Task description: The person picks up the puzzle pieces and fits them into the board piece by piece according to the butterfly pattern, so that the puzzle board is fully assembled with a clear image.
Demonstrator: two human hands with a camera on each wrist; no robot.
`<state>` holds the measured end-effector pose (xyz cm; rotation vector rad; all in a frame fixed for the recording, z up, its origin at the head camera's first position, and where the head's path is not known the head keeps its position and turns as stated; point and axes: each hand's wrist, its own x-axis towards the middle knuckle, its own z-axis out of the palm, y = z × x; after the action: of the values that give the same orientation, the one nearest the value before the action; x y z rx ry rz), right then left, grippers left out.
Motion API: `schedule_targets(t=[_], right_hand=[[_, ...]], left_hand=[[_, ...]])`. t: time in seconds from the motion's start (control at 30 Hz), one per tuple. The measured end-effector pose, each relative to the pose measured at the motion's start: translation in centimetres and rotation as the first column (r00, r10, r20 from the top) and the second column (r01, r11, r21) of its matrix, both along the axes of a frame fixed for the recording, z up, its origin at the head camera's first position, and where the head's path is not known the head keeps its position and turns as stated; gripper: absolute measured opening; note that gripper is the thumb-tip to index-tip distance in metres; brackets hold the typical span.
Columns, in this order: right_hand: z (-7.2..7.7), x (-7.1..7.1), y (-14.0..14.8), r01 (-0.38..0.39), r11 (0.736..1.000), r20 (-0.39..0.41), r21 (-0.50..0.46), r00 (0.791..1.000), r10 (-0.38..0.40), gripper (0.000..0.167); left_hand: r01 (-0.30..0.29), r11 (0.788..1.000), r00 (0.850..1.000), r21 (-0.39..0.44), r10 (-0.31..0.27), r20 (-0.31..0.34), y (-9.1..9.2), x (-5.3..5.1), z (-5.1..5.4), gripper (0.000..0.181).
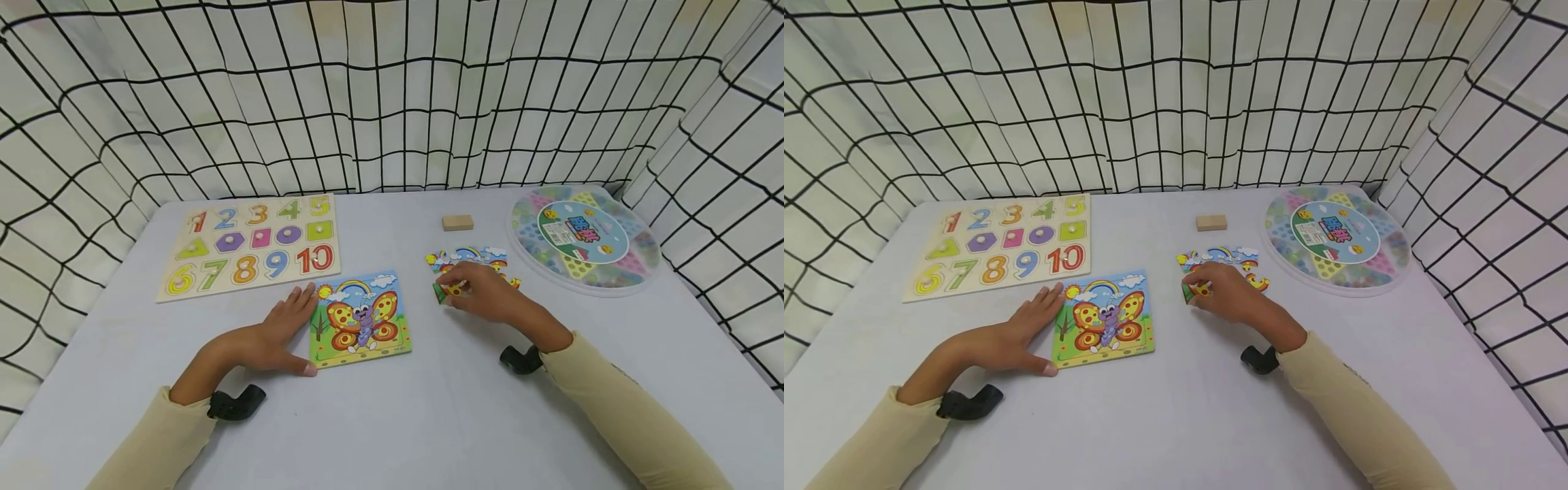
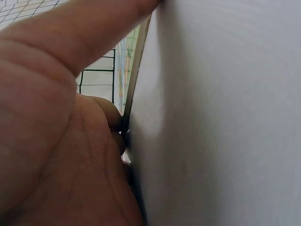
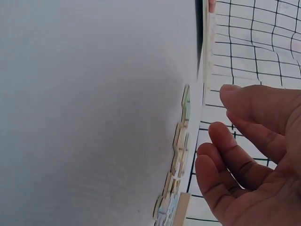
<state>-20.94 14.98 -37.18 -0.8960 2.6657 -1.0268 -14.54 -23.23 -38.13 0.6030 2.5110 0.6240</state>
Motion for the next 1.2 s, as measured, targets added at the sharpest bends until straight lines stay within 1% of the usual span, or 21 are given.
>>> schedule_targets(t=[0.1, 0.27, 0.43, 0.67, 0.83, 1.0, 1.2], right_hand=[[-0.1, -0.3, 0.2, 0.007, 1.000, 0.011, -0.002, 1.000, -0.007, 0.031], [-0.1, -0.6, 0.2, 0.021, 1.000, 0.015, 0.019, 1.000, -0.021, 0.031], [-0.4, -0.9, 0.1, 0.030, 0.999, 0.015, 0.039, 0.999, -0.031, 0.033], [-0.7, -1.2, -0.2, 0.039, 0.994, 0.008, 0.102, 0.999, -0.040, 0.034], [-0.7, -1.4, -0.3, 0.031, 0.993, -0.007, 0.116, 1.000, -0.031, 0.034], [-0.9, -1.5, -0.2, 0.006, 0.991, -0.040, 0.130, 0.999, -0.001, 0.035], [-0.9, -1.5, -0.1, -0.036, 0.993, -0.062, 0.110, 0.997, 0.043, 0.038]], left_hand=[[-0.001, 1.000, 1.000, -0.006, 0.001, -0.002, 0.1, 0.0, 0.0, 0.121], [-0.001, 1.000, 1.000, -0.014, 0.001, -0.002, 0.0, 0.0, 0.1, 0.121], [-0.008, 1.000, 1.000, -0.014, 0.009, 0.004, 0.0, 0.0, 0.2, 0.121], [-0.011, 1.000, 1.000, -0.025, 0.011, 0.009, 0.1, 0.0, 0.1, 0.121], [-0.013, 1.000, 1.000, -0.026, 0.013, 0.005, 0.1, 0.0, 0.2, 0.121], [-0.017, 1.000, 1.000, -0.020, 0.017, 0.008, 0.0, 0.0, 0.1, 0.121], [-0.018, 1.000, 1.000, -0.017, 0.018, 0.002, 0.0, 0.0, 0.0, 0.122]])
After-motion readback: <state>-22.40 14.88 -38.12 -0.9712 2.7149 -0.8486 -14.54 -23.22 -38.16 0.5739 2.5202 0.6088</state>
